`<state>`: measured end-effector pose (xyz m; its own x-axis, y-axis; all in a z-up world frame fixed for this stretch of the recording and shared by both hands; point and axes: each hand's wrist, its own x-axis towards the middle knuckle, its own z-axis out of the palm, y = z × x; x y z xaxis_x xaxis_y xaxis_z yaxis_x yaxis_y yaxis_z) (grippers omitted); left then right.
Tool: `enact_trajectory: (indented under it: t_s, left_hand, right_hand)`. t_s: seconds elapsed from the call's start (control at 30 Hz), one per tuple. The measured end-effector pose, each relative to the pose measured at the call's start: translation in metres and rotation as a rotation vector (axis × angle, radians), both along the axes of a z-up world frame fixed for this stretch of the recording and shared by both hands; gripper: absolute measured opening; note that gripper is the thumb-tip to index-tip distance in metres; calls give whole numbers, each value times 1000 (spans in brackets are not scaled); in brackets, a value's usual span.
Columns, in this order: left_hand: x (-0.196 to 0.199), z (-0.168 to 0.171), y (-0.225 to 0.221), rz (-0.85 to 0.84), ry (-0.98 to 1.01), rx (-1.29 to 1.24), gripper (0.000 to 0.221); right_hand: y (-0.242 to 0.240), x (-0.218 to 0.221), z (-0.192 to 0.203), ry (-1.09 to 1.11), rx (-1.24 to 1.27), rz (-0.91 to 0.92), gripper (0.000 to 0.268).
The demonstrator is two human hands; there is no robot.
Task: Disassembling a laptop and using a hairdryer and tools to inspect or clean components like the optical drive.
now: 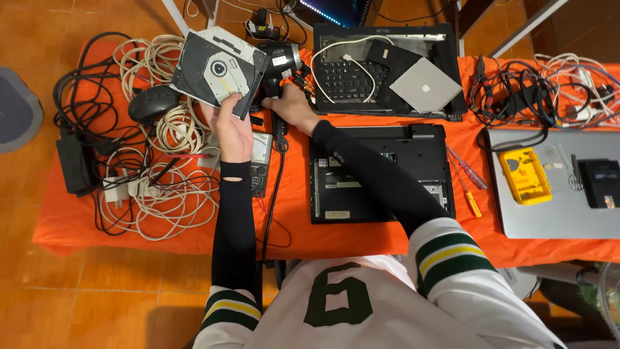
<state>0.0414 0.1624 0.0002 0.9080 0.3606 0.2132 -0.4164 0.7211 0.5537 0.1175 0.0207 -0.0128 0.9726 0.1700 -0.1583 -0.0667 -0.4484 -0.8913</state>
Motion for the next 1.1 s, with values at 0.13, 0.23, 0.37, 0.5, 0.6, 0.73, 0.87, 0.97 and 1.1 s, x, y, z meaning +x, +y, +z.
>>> enact_trajectory:
  t_s: [0.13,0.23,0.37,0.5,0.6,0.73,0.87,0.97,1.1]
  left_hand:
    - [-4,1,9,-7,-6,-2,55]
    - [-7,13,14,13,-46,40,55]
    - [-23,37,14,37,-82,67,56]
    - [-20,44,2,37,-104,86,56]
    - [-8,38,-14,70,-98,80,59]
    - [5,33,-44,21,-104,58,70]
    - [14,17,-73,-58,-128,97,75]
    - [18,2,-83,-82,-78,193,75]
    - [17,-21,-90,-95,-15,284,73]
  right_hand:
    - [9,3,-4,13,153,-68,35]
    - [-1,-6,21,121,477,-85,36]
    - [-36,-34,53,26,629,-135,57]
    - [-96,-71,102,58,746,-177,47]
    - [-152,-99,118,10,902,-168,45]
    - [-202,-136,129,-42,839,-237,29]
    - [-232,-153,115,-52,742,-323,18]
    - [-240,-155,114,-28,762,-292,20]
    - [-222,-157,153,78,766,-326,14]
